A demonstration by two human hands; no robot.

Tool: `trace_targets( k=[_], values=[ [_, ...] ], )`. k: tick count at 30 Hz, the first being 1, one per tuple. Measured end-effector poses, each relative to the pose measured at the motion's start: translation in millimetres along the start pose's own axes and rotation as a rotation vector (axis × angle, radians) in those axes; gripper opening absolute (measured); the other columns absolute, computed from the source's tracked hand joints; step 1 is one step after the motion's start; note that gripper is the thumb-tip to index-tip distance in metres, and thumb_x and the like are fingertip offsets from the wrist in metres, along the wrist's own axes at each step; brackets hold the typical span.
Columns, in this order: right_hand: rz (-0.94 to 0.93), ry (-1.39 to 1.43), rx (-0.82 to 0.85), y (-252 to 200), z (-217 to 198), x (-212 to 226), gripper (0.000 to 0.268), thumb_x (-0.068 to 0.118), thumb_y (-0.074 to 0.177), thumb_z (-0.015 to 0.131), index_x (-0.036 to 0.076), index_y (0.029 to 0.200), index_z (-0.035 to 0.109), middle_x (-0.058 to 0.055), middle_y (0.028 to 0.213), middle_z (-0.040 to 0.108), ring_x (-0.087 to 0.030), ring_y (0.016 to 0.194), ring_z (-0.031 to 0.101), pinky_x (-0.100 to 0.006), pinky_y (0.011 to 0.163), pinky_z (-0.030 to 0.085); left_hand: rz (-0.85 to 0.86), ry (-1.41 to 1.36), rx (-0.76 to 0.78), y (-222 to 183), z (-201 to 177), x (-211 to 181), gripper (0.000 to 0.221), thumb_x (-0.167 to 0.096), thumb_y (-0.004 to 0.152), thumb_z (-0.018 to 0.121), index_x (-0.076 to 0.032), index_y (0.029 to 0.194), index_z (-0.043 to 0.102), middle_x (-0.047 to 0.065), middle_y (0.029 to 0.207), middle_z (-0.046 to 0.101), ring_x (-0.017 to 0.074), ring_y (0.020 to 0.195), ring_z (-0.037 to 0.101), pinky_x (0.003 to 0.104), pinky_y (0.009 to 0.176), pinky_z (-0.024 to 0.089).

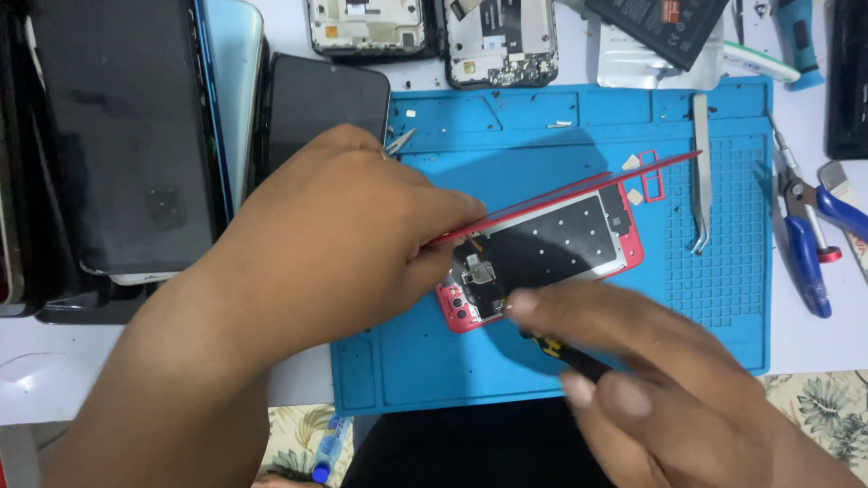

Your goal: Reassembling a red smartphone by attaching the back cover, screwing in internal components, and inserting the SIM tray.

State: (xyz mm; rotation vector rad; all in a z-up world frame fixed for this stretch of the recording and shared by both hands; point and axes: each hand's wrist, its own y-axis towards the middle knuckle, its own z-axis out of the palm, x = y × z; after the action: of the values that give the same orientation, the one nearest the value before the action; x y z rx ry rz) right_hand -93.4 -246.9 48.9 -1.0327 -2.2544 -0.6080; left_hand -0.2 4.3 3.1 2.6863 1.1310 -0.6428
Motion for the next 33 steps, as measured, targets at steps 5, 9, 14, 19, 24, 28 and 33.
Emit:
trace_targets(
  k=[5,9,14,19,24,28,33],
  values=[
    [0.131,0.152,0.093,-4,1,-24,0.043,0.034,0.088,0.066,0.007,0.122,0.064,-0.005,0.117,0.078,-0.026,0.119,0.074,-0.038,0.101,0.059,0.015,-0.017,-0.016,0,0,0,0.016,-0.023,0.096,0.059,-0.021,0.083,0.069,0.0,0.055,0.066,0.0357,0.049,0.053,0.046,0.075,0.043],
    [0.571,0.393,0.294,6,-15,3,0.052,0.037,0.102,0.048,0.022,0.148,0.067,0.007,0.146,0.071,-0.008,0.126,0.067,-0.026,0.095,0.059,0.001,-0.02,0.007,1,0,-1,0.017,-0.03,0.097,0.06,-0.022,0.089,0.073,0.0,0.061,0.071,0.0343,0.054,0.06,0.047,0.079,0.043],
    [-0.009,0.127,-0.063,3,16,-24,0.043,0.032,0.083,0.079,0.003,0.113,0.068,-0.01,0.108,0.078,-0.023,0.095,0.081,-0.033,0.09,0.065,-0.025,-0.039,0.04,3,-2,-3,0.014,-0.029,0.096,0.06,-0.024,0.089,0.073,-0.002,0.063,0.073,0.0346,0.056,0.059,0.046,0.08,0.042],
    [0.398,0.355,0.191,6,-9,0,0.052,0.032,0.095,0.062,0.015,0.143,0.067,-0.002,0.146,0.069,-0.016,0.138,0.061,-0.033,0.11,0.045,-0.005,-0.048,-0.003,2,-4,-3,0.014,-0.028,0.095,0.063,-0.023,0.096,0.075,-0.001,0.066,0.075,0.0369,0.058,0.062,0.048,0.078,0.044],
    [-0.248,-0.077,-0.15,-2,5,-26,0.039,0.014,0.09,0.084,0.014,0.117,0.057,-0.024,0.115,0.073,-0.035,0.101,0.081,-0.051,0.097,0.068,-0.017,-0.069,0.007,2,-5,-5,0.017,-0.025,0.097,0.06,-0.023,0.094,0.077,-0.001,0.058,0.072,0.0352,0.05,0.059,0.046,0.079,0.044],
    [-0.027,0.174,0.13,-1,-16,-9,0.042,0.006,0.103,0.048,0.024,0.14,0.039,-0.022,0.151,0.064,-0.033,0.133,0.078,-0.043,0.113,0.059,-0.008,-0.075,-0.001,1,-4,-5,0.02,-0.024,0.1,0.058,-0.022,0.089,0.075,-0.003,0.054,0.069,0.0309,0.047,0.057,0.045,0.079,0.045],
    [0.188,0.132,-0.021,-1,-7,-16,0.037,0.019,0.076,0.079,0.003,0.108,0.071,-0.01,0.112,0.078,-0.029,0.109,0.077,-0.043,0.1,0.063,-0.012,-0.046,0.0,1,-2,-4,0.021,-0.023,0.098,0.056,-0.021,0.082,0.07,-0.002,0.055,0.068,0.0332,0.049,0.055,0.045,0.081,0.044]
  ],
)
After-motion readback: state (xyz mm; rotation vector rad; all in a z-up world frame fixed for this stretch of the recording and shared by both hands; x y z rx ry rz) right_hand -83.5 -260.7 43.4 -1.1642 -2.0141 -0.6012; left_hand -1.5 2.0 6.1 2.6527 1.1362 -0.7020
